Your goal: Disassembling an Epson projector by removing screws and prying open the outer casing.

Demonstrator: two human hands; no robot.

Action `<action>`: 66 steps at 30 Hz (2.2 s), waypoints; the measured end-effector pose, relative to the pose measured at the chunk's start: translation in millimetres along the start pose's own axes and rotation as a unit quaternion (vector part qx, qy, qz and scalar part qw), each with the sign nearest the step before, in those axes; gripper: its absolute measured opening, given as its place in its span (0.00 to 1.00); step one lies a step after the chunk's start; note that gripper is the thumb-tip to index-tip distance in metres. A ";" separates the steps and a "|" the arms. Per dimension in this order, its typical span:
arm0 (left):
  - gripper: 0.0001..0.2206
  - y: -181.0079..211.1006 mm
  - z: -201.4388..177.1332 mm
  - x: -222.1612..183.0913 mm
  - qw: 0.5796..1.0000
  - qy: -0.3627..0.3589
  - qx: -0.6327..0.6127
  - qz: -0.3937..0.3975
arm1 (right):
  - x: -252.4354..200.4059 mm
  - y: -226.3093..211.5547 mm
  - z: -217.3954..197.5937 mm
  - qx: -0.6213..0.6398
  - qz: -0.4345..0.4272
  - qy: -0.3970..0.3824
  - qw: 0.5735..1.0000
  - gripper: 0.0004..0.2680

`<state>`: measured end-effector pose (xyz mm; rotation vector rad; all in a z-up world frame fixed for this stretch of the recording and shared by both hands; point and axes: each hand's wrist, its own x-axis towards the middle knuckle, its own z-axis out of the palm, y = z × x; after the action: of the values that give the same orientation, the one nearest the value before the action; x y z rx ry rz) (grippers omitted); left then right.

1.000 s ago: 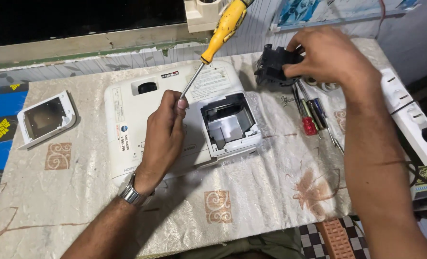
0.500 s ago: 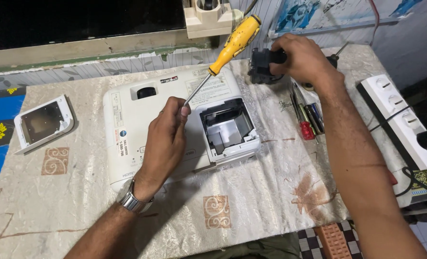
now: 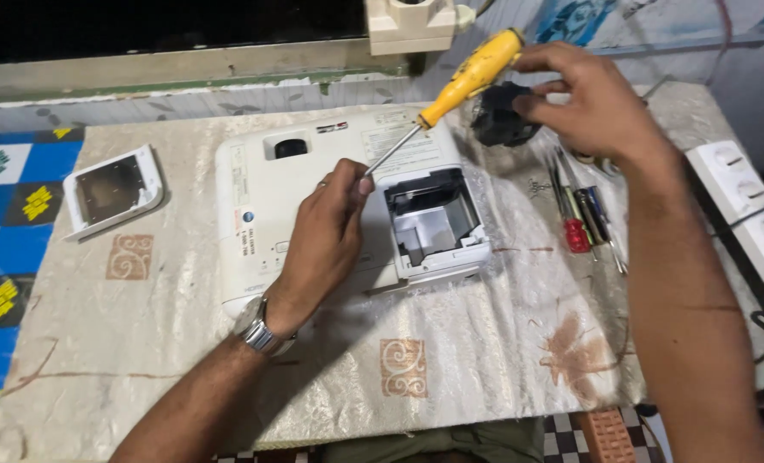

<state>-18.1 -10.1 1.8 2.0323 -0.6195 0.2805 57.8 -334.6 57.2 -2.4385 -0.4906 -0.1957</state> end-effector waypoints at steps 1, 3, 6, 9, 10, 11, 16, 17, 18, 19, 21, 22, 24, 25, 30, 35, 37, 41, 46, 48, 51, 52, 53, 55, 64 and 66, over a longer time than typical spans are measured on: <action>0.07 0.1 -0.2 -0.2 1.000 -0.001 -0.008 0.010 | -2.6 -13.0 -2.3 0.089 0.020 -0.024 0.996 0.15; 0.07 1.6 -1.2 -0.9 1.000 0.001 -0.001 0.014 | -10.4 -19.3 2.7 0.211 -0.013 -0.064 0.975 0.18; 0.09 2.9 -1.0 -0.2 0.999 -0.003 0.000 0.032 | -18.4 -35.4 16.7 0.363 -0.053 -0.078 0.927 0.22; 0.09 5.5 -2.2 -0.4 0.998 -0.013 -0.014 0.054 | -24.0 -55.2 32.4 0.421 -0.062 -0.013 0.905 0.20; 0.08 6.5 -2.9 0.5 0.997 -0.020 -0.025 0.067 | -25.2 -61.6 36.6 0.442 -0.057 0.030 0.895 0.16; 0.08 5.8 -2.5 0.6 0.997 -0.019 -0.026 0.066 | -28.2 -67.6 36.5 0.442 -0.056 0.029 0.895 0.16; 0.16 11.5 -8.1 1.3 0.992 -0.078 0.005 0.101 | -37.8 -82.7 31.4 0.327 -0.122 0.136 0.927 0.13; 0.16 12.2 -14.0 2.6 0.992 -0.079 0.005 0.100 | -38.7 -73.6 29.6 0.328 -0.121 0.135 0.927 0.13; 0.17 13.0 -20.5 4.9 0.994 -0.081 0.008 0.071 | -38.4 -64.8 27.4 0.314 -0.159 0.176 0.920 0.11; 0.19 14.0 -27.2 7.1 0.996 -0.082 0.011 0.042 | -38.1 -56.1 25.0 0.299 -0.195 0.217 0.909 0.09; 0.19 11.2 -46.0 12.9 0.998 -0.047 0.030 0.042 | -46.4 -57.3 16.3 0.279 -0.166 0.207 0.923 0.08; 0.19 9.9 -55.2 15.9 0.998 -0.013 0.047 0.044 | -50.9 -57.9 11.6 0.255 -0.136 0.199 0.936 0.08; 0.18 9.4 -68.8 19.9 0.997 -0.005 0.061 0.047 | -50.1 -59.7 12.5 0.269 -0.124 0.206 0.933 0.09; 0.17 8.8 -74.8 22.2 0.996 0.004 0.074 0.051 | -50.1 -60.1 12.7 0.281 -0.111 0.214 0.929 0.10; 0.15 15.4 -54.1 16.5 0.989 -0.104 0.060 0.083 | -53.9 -71.6 23.6 0.199 -0.191 0.233 0.933 0.14; 0.16 30.3 -18.4 8.4 0.967 -0.225 -0.011 0.122 | -62.5 -113.2 32.2 0.180 -0.245 0.229 0.925 0.18; 0.17 32.7 -9.2 7.7 0.961 -0.241 -0.009 0.135 | -66.5 -123.7 35.0 0.177 -0.213 0.217 0.936 0.20; 0.12 23.2 2.9 8.4 0.952 -0.239 -0.026 0.189 | -69.8 -116.0 36.0 0.139 -0.214 0.216 0.943 0.21; 0.12 20.2 4.5 7.8 0.952 -0.239 -0.011 0.191 | -69.5 -110.7 35.4 0.095 -0.229 0.237 0.939 0.21; 0.12 19.0 4.4 7.6 0.952 -0.236 -0.009 0.196 | -69.7 -113.4 35.9 0.096 -0.224 0.240 0.940 0.21; 0.13 17.9 4.1 6.7 0.951 -0.234 -0.008 0.203 | -69.9 -116.3 35.7 0.092 -0.221 0.244 0.940 0.21; 0.13 17.7 3.8 6.8 0.950 -0.236 -0.009 0.206 | -69.8 -117.0 35.3 0.088 -0.222 0.246 0.939 0.21; 0.13 17.3 4.7 6.2 0.950 -0.235 -0.009 0.207 | -69.6 -116.7 35.0 0.087 -0.223 0.247 0.939 0.21; 0.12 17.0 5.6 4.9 0.951 -0.227 0.000 0.212 | -69.1 -117.1 34.0 0.089 -0.233 0.233 0.940 0.20; 0.09 9.6 11.5 -5.4 0.954 -0.188 0.008 0.234 | -72.4 -123.3 37.4 0.131 -0.227 0.190 0.946 0.23; 0.08 9.2 10.2 -7.1 0.951 -0.182 -0.013 0.248 | -73.6 -129.0 33.9 0.148 -0.221 0.154 0.951 0.23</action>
<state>-29.5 -20.4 0.3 1.8884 -1.3639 0.1856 -59.9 -241.7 84.0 -1.9317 -0.8517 -0.6322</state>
